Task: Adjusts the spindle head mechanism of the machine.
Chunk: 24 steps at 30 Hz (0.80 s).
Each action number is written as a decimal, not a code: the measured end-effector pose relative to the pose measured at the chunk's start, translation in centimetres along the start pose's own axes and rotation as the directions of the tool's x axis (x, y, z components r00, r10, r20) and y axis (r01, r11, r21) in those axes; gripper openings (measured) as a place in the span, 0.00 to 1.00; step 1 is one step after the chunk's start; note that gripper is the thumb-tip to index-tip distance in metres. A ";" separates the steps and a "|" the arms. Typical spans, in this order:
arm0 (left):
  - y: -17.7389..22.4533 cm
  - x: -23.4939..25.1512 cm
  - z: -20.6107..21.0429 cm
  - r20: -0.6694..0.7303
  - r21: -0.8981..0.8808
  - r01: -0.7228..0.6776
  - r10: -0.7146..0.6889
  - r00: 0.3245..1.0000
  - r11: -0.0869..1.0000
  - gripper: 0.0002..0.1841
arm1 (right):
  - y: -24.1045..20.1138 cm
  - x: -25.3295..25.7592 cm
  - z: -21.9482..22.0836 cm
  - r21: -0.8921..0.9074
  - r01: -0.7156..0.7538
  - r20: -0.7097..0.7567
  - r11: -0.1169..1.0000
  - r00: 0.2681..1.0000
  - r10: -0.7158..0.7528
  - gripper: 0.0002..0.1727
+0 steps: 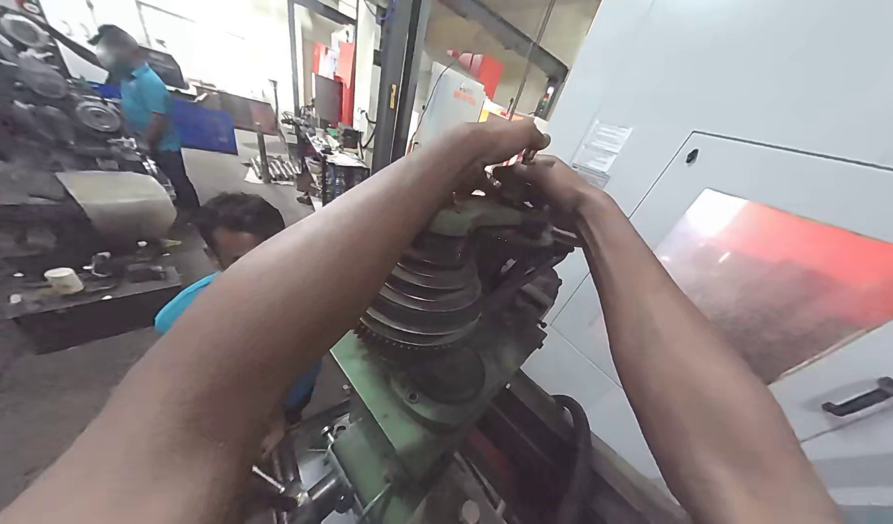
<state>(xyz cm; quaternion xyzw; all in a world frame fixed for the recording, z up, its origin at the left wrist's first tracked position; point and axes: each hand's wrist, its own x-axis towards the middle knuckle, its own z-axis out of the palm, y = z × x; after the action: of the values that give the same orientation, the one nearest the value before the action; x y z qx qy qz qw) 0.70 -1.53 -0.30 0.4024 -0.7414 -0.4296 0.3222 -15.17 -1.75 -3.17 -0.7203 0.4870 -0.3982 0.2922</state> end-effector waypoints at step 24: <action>0.0 -0.3 0.0 -0.098 0.320 -0.059 0.095 0.991 0.946 0.32 | -0.7 0.4 0.8 -0.182 -0.047 -0.147 0.982 0.989 0.021 0.10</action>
<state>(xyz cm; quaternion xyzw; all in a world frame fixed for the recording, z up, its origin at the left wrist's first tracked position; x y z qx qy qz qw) 0.83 -1.20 -0.32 0.4429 -0.7965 -0.2694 0.3111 -14.07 -1.83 -2.86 -0.7052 0.5539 -0.3973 0.1950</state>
